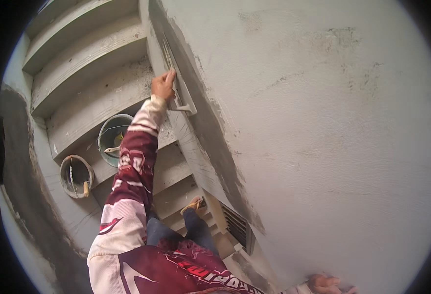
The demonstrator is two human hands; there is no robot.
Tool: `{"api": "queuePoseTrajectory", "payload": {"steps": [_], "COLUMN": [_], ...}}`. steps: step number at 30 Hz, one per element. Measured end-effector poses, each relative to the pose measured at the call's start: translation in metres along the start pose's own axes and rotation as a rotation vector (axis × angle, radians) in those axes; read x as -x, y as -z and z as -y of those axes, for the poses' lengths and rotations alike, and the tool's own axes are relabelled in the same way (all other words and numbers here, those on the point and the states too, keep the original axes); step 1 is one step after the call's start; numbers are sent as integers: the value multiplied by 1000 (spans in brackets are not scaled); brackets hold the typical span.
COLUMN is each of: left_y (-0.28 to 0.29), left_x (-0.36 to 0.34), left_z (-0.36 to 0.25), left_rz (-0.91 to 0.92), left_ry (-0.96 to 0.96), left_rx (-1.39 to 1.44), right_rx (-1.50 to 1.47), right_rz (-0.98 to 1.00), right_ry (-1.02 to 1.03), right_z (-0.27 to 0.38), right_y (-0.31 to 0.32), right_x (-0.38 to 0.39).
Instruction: The person applies plaster to a wall adjacent to a staircase using a trowel and a hawk. They repeatedly scoop plaster from a bucket, transfer it to the hawk, and smooth it onto the wall surface.
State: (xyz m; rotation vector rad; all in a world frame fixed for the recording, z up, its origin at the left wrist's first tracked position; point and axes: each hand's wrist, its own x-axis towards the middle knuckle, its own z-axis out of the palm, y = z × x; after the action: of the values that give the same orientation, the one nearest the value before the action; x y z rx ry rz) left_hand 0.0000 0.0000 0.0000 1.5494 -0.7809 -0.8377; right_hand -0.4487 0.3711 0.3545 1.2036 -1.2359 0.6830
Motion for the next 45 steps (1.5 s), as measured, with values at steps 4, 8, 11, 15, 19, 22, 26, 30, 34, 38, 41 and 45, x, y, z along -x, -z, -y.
{"api": "queuePoseTrajectory", "payload": {"steps": [4,8,11,15,19,22,26,30,34,38,41,45], "left_y": [-16,-57,-58,-12,14,-6,-59,-71,-55,-6,-2,-18], "left_x": [152,327,285,96,19,99,310,393,278,107,73,151], "left_z": [-19,2,-15,-49,-85,-64,3,-4,-30,-75,-60,-57], "left_rz": [143,214,118,-27,22,49,239,264,58,124,-56,82], "left_ry": [-185,-167,-283,-460,-113,-224,-223,-124,-320,-60,-205,-244], "left_rx": [-59,-20,-49,-69,72,112,-53,68,-129,106,15,69], "right_rx": [52,90,102,196,155,205,263,217,215,247,229,228], "right_rz": [-56,-73,-127,-46,-75,-72,-8,-68,-84,-102,-44,-44], "right_ry": [-56,14,56,252,69,104,169,146,134,176,189,241], "right_z": [18,11,10,-7,-12,-21,-7,-9,-14,-14,-14,-18], "right_y": [-6,-4,-5,13,4,6,10,3,5,8,10,13], "right_x": [14,-6,-12,-11,1,0,-7,-9,-5,-2,-2,-6]}}
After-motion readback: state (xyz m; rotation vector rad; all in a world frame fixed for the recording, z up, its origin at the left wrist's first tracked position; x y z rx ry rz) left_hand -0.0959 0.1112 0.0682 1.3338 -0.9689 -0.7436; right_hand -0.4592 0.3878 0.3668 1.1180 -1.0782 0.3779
